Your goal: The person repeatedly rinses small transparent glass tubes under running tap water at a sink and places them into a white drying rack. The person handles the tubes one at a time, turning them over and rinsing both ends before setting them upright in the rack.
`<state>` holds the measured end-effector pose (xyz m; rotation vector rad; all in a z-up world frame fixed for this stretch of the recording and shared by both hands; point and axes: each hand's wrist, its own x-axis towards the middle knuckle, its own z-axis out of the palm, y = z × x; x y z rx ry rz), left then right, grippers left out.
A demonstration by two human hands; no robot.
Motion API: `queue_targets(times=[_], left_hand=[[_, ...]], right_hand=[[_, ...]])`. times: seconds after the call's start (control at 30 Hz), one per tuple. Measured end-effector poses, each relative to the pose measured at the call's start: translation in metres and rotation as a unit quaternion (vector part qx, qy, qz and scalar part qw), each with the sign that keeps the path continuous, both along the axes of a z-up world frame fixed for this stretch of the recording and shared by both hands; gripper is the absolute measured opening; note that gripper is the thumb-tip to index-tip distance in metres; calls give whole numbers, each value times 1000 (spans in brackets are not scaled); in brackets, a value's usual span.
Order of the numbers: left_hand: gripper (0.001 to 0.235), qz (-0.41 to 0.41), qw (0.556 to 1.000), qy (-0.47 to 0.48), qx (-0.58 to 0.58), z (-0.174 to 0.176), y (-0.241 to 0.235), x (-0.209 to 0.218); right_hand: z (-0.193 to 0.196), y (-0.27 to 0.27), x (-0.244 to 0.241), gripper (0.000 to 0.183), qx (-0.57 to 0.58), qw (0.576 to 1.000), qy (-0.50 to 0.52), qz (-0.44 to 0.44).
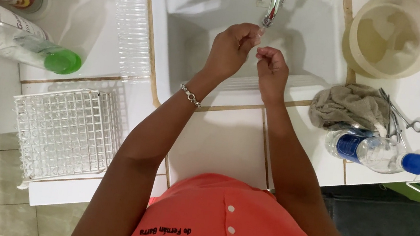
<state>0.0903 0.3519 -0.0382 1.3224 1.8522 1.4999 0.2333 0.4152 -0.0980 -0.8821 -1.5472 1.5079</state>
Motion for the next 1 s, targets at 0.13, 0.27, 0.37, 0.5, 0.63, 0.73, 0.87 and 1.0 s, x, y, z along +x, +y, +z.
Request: queue_targets(times=[0.13, 0.27, 0.37, 0.5, 0.63, 0.73, 0.87, 1.0], left_hand=[[13, -8, 998, -56, -24, 17, -6, 3], [19, 8, 1000, -14, -20, -3, -3, -2], [14, 3, 999, -28, -24, 1, -5, -2], [14, 6, 1000, -21, -14, -2, -4, -2], [16, 12, 1000, 11, 1, -5, -1, -3], [15, 14, 999, 39, 0, -6, -1, -3], [17, 14, 999, 22, 20, -5, 2, -1], [9, 49, 869, -492, 12, 8, 11, -1]], right_hand=[[8, -6, 1, 21, 27, 999, -34, -15], [9, -7, 1, 22, 33, 998, -49, -18], [10, -8, 1, 22, 32, 998, -43, -30], [11, -8, 1, 21, 24, 998, -43, -32], [11, -9, 0, 21, 26, 999, -27, -30], [12, -9, 1, 19, 36, 998, -34, -26], [11, -9, 1, 20, 41, 998, -35, -27], [6, -7, 1, 21, 41, 998, -31, -23]])
